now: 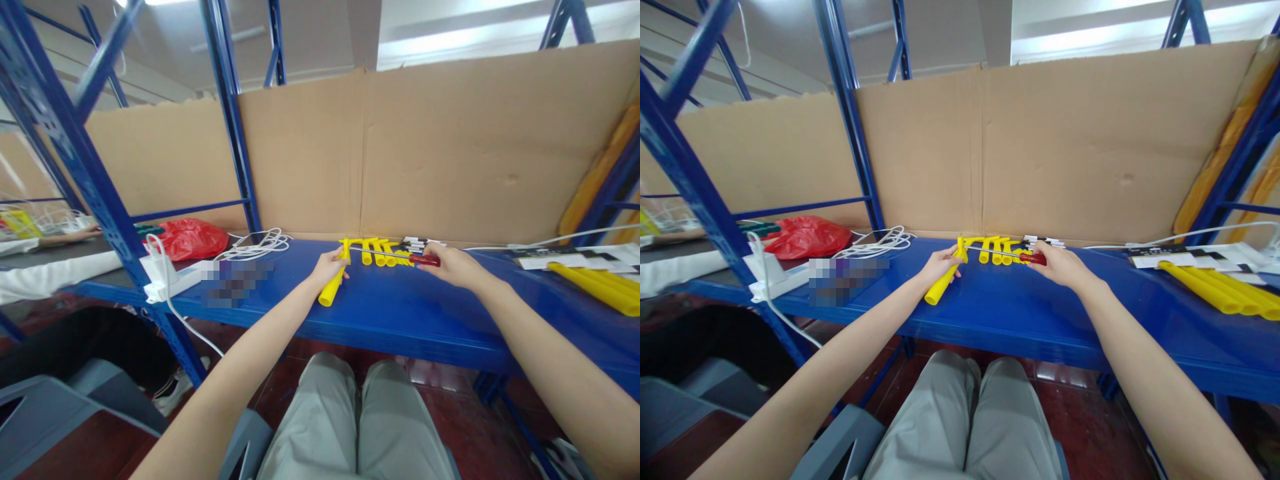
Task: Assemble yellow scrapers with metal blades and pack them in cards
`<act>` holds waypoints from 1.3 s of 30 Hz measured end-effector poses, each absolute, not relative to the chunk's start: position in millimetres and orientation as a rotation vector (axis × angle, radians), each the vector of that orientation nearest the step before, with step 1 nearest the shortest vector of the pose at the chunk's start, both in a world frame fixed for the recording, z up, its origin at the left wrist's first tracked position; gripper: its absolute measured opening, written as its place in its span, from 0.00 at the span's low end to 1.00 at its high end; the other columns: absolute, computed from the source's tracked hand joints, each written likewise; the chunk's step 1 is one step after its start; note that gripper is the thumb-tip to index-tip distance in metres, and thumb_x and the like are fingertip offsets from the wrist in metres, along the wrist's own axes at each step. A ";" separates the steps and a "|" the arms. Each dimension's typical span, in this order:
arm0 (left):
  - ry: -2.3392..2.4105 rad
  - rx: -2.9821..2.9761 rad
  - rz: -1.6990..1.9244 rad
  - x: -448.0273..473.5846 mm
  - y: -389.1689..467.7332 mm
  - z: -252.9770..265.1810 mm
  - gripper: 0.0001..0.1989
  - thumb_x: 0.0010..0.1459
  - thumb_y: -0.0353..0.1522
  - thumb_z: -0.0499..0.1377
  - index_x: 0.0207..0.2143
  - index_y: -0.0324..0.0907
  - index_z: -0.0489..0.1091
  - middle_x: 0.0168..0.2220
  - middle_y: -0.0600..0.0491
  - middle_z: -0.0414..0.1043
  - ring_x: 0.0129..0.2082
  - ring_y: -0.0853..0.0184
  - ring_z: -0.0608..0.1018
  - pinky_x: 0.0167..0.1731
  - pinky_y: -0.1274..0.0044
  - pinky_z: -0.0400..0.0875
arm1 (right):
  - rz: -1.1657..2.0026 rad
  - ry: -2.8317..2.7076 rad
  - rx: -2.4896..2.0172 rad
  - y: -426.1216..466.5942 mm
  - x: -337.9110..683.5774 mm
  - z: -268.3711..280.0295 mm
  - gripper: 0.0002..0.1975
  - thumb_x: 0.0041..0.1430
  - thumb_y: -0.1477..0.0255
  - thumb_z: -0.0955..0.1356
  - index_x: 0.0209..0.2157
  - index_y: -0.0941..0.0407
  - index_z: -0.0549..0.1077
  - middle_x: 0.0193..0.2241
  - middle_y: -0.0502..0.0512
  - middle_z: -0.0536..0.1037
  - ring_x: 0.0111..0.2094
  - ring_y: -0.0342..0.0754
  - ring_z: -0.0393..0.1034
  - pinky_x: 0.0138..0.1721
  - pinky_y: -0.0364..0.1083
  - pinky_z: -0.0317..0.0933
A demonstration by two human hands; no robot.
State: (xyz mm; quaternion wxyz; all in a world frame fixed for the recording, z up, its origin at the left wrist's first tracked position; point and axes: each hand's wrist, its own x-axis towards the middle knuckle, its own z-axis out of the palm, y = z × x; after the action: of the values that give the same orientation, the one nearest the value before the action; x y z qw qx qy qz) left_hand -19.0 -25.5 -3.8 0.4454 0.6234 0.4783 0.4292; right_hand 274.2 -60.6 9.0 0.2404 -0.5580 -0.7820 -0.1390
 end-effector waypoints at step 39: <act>1.172 1.542 1.051 -17.4 -22.7 -7.1 0.34 0.58 0.25 0.56 0.66 0.36 0.52 0.21 0.57 0.71 0.13 0.74 0.69 0.16 0.83 0.62 | -0.468 -2.195 -1.442 -59.1 271.6 4.4 0.07 0.55 0.63 0.64 0.28 0.51 0.66 0.21 0.51 0.74 0.22 0.47 0.68 0.22 0.43 0.53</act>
State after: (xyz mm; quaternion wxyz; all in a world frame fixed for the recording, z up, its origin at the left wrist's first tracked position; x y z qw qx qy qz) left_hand -17.4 -22.7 -7.1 0.4521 0.6240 0.4744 0.4256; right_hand 271.6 -59.1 4.4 0.2346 -0.5256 -0.7998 -0.1705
